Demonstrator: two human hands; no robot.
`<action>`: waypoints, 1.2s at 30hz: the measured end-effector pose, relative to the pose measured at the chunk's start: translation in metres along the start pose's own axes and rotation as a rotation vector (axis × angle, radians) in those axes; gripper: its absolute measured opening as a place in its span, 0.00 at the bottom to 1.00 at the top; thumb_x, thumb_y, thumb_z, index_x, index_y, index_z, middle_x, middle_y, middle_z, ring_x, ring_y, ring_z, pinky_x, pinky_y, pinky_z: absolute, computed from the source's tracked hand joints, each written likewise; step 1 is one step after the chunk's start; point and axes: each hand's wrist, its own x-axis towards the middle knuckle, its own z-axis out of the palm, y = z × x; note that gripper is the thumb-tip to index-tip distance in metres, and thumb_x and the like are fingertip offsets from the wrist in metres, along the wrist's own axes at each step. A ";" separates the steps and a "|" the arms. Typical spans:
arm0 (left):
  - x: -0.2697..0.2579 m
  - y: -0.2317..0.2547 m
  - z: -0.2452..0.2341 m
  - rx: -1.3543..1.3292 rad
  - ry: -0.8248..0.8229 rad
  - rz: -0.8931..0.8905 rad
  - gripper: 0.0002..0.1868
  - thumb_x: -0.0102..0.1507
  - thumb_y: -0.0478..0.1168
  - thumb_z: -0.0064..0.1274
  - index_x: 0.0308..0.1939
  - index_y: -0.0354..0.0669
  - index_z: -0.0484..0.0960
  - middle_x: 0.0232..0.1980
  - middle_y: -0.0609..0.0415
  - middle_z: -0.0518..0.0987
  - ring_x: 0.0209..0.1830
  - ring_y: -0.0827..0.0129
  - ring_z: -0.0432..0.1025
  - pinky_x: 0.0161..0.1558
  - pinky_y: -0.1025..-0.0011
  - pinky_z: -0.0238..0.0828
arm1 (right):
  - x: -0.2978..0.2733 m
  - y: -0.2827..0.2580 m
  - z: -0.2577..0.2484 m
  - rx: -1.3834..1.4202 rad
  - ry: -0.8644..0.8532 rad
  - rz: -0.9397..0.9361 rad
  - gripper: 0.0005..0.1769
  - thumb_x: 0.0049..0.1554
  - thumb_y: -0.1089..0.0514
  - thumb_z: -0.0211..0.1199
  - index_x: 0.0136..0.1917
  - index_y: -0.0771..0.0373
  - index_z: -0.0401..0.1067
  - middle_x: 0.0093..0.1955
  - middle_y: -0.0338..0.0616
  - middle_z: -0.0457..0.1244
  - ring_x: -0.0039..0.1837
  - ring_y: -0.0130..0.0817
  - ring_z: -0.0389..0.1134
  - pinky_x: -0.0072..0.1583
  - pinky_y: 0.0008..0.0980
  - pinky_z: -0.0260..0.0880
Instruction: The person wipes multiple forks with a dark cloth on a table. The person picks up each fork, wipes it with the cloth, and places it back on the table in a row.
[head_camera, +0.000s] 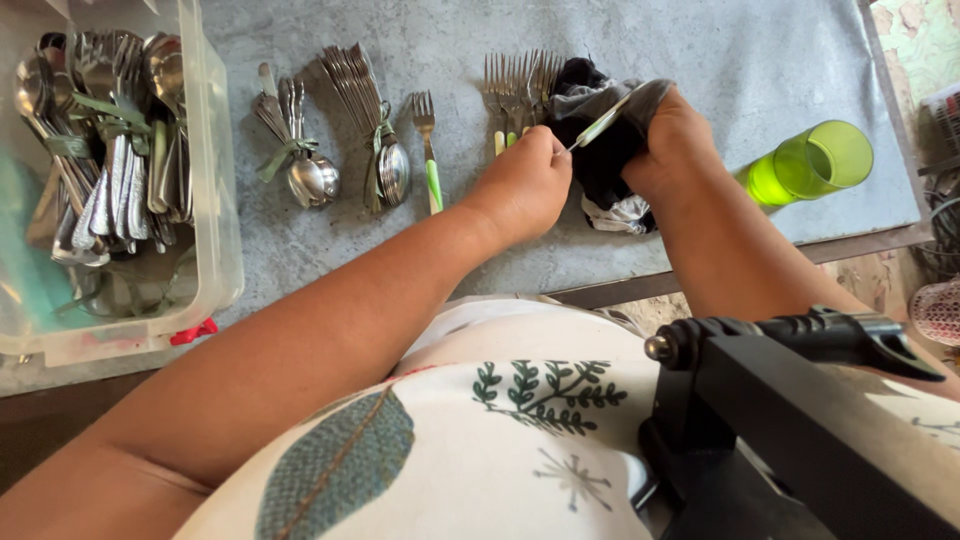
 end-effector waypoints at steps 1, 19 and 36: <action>-0.001 0.003 -0.004 -0.019 -0.021 -0.034 0.16 0.69 0.49 0.42 0.45 0.39 0.76 0.45 0.41 0.82 0.47 0.48 0.77 0.50 0.57 0.72 | 0.001 0.000 0.000 0.009 0.007 -0.006 0.10 0.62 0.58 0.55 0.47 0.67 0.73 0.45 0.49 0.71 0.48 0.44 0.75 0.56 0.48 0.80; 0.007 0.009 -0.009 -0.457 0.082 -0.096 0.09 0.64 0.42 0.51 0.43 0.40 0.74 0.33 0.51 0.78 0.26 0.74 0.70 0.27 0.70 0.70 | -0.063 0.018 0.025 -0.025 -0.417 0.155 0.15 0.67 0.56 0.48 0.60 0.64 0.71 0.54 0.49 0.68 0.54 0.42 0.72 0.58 0.43 0.75; 0.016 0.024 0.005 -0.351 0.138 -0.207 0.10 0.66 0.45 0.49 0.42 0.42 0.73 0.32 0.50 0.80 0.30 0.66 0.74 0.33 0.63 0.72 | -0.048 0.004 0.028 -0.196 -0.355 0.065 0.09 0.62 0.63 0.57 0.56 0.66 0.71 0.49 0.48 0.68 0.49 0.39 0.72 0.54 0.41 0.77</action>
